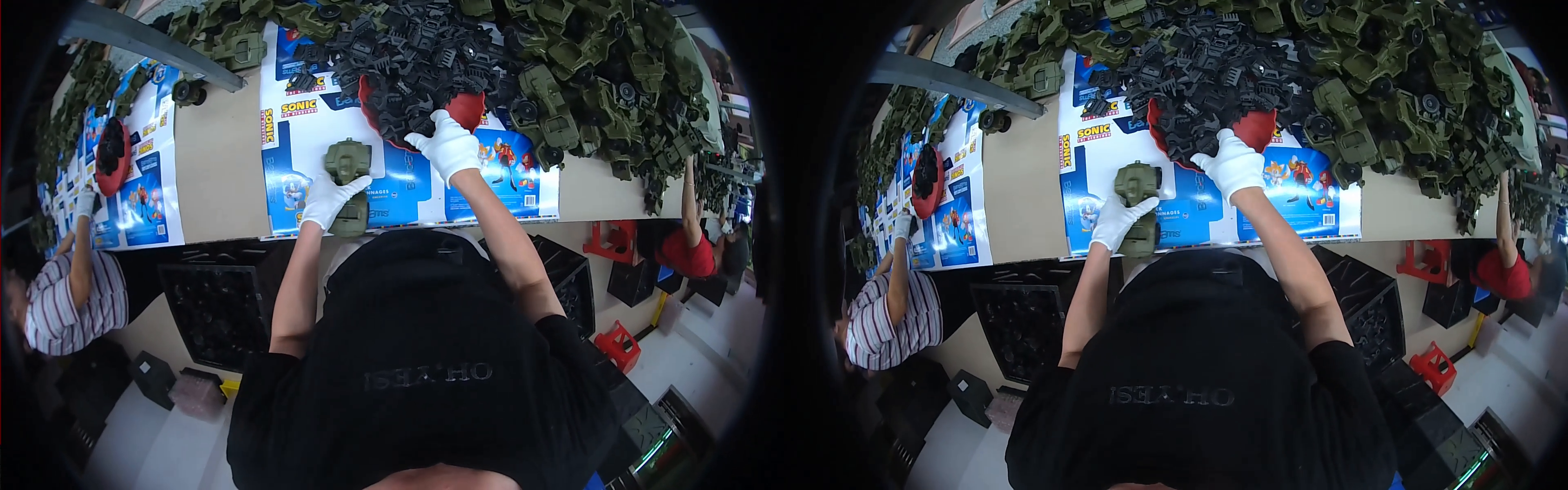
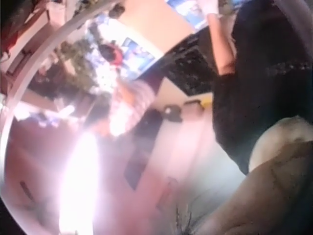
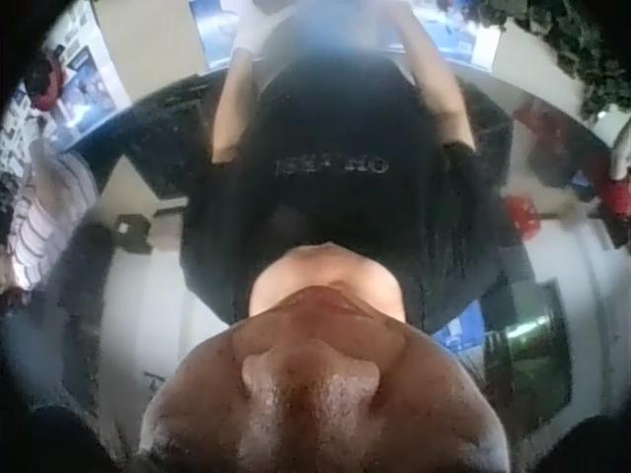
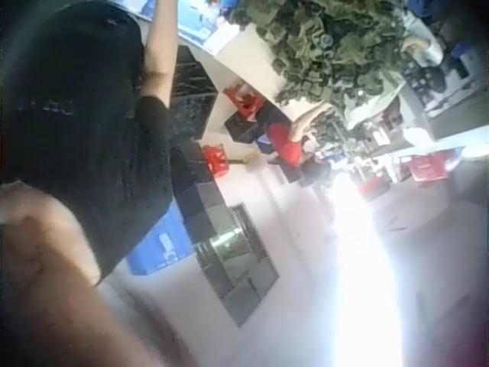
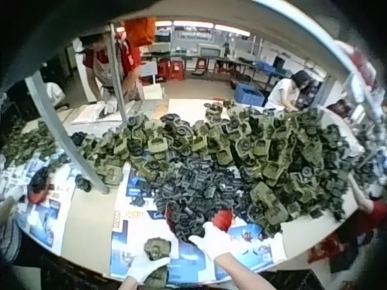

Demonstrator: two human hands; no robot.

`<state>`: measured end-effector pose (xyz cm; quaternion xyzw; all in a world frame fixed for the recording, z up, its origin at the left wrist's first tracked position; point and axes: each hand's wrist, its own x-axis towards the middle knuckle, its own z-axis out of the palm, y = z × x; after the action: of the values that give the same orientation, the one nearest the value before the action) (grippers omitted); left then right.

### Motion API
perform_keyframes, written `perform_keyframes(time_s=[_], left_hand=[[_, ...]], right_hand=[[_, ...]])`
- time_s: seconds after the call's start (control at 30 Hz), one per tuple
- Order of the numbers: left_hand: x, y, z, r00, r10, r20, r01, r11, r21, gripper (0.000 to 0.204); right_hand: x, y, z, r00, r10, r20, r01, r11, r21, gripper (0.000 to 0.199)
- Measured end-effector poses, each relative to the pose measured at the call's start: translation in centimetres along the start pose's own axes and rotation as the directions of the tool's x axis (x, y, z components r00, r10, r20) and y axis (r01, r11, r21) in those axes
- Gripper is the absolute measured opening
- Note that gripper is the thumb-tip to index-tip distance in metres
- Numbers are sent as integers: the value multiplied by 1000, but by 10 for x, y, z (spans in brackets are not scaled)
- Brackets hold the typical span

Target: Assembling plastic toy truck components at a factory workbench.

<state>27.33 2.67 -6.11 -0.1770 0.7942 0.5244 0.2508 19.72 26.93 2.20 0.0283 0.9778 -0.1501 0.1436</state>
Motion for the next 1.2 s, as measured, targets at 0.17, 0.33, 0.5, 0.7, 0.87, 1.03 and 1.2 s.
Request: perform_keyframes(time_s=[0.17, 0.33, 0.5, 0.7, 0.87, 1.03, 1.2], left_hand=[[-1, 19, 4, 990, 100, -99, -112, 986, -127, 109], [14, 29, 12, 998, 61, -9, -58, 902, -427, 90], [-12, 53, -1, 987, 89, 132, 19, 758, -652, 66], [-65, 99, -15, 895, 427, 129, -261, 736, -625, 97], [-84, 134, -10, 878, 451, 162, -312, 794, -521, 99], [-85, 152, -5, 895, 351, 275, -128, 793, -596, 98], [-87, 161, 0, 906, 309, 289, -124, 847, -517, 96]], right_hand=[[24, 48, 19, 1000, 7, 21, -20, 679, 734, 40], [19, 50, -12, 999, -48, -9, 36, 606, 795, 39], [10, 42, -40, 994, -103, -25, 71, 466, 882, 37], [-10, 16, -56, 935, -330, 128, -135, 1, 991, 35], [-11, 0, -63, 898, -390, 206, -182, 98, 978, 34], [-11, -6, -73, 858, -382, 344, -217, 338, 916, 36], [-10, -6, -69, 887, -237, 396, -295, 369, 881, 32]])
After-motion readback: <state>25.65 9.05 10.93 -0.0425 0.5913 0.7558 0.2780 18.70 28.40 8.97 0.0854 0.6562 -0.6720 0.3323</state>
